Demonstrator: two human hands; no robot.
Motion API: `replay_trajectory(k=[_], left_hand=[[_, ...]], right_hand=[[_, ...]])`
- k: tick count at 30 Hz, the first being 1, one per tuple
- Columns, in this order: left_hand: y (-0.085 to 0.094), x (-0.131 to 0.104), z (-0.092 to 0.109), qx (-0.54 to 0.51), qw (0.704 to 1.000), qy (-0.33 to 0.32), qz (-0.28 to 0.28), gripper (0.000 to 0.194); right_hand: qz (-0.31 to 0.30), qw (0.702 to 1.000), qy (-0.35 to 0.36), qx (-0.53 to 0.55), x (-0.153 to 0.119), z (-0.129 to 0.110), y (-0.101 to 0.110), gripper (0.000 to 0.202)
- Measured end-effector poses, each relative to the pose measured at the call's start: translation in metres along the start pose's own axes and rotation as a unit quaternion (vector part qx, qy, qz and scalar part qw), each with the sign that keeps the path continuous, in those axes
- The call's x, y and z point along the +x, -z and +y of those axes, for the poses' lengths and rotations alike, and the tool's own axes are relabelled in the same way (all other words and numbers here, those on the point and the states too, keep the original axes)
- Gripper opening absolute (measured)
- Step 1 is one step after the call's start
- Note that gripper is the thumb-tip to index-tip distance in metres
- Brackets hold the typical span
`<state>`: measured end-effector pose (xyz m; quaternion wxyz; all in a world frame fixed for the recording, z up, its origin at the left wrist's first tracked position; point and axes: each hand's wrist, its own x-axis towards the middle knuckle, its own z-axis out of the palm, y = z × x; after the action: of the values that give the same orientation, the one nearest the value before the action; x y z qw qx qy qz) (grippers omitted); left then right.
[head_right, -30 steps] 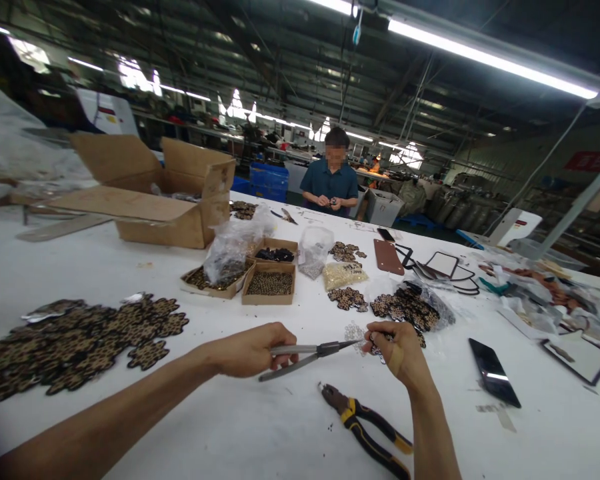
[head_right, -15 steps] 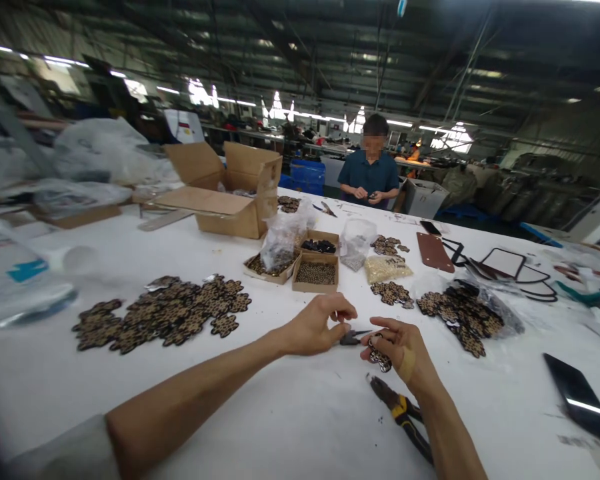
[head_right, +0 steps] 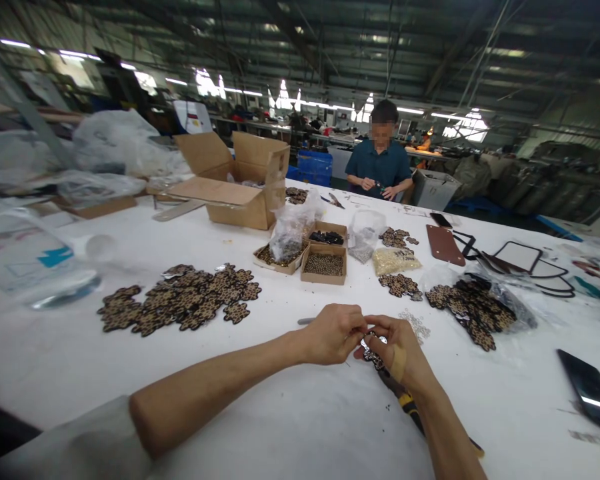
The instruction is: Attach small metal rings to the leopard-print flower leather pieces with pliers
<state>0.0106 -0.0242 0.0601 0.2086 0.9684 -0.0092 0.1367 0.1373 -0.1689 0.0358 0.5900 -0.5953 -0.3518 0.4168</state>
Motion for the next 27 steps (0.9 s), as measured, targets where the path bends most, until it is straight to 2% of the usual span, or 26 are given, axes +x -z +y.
replay_trajectory(k=[4,8,13,16,19,22,24,27], left_hand=[[-0.005,0.000,-0.002,-0.023,1.000,0.004,0.020,0.008],[-0.007,-0.001,-0.009,-0.049,0.998,0.016,0.046,0.013],[-0.009,0.000,-0.012,-0.012,0.998,-0.038,0.055,0.012],[-0.011,0.001,-0.012,-0.057,0.994,-0.042,0.085,0.013],[-0.014,0.002,-0.016,-0.173,0.979,-0.004,0.109,0.012],[-0.019,0.003,-0.021,-0.275,0.953,0.048,0.117,0.009],[-0.022,0.004,-0.025,-0.320,0.938,0.077,0.112,0.008],[-0.024,0.004,-0.026,-0.341,0.928,0.100,0.110,0.010]], right_hand=[[0.004,1.000,0.002,0.009,-0.003,-0.006,-0.004,0.054],[0.023,0.999,-0.035,0.031,-0.007,-0.011,-0.005,0.050],[0.038,0.997,-0.064,-0.037,-0.007,-0.010,0.000,0.047],[0.021,0.998,-0.054,-0.035,-0.005,-0.006,0.005,0.046],[-0.002,0.997,-0.057,0.044,-0.002,0.000,0.008,0.047],[0.006,0.994,-0.076,0.083,-0.001,0.003,0.010,0.049],[0.026,0.995,-0.073,0.060,-0.001,0.002,0.010,0.049],[0.049,0.999,-0.016,-0.016,-0.001,0.000,0.012,0.048]])
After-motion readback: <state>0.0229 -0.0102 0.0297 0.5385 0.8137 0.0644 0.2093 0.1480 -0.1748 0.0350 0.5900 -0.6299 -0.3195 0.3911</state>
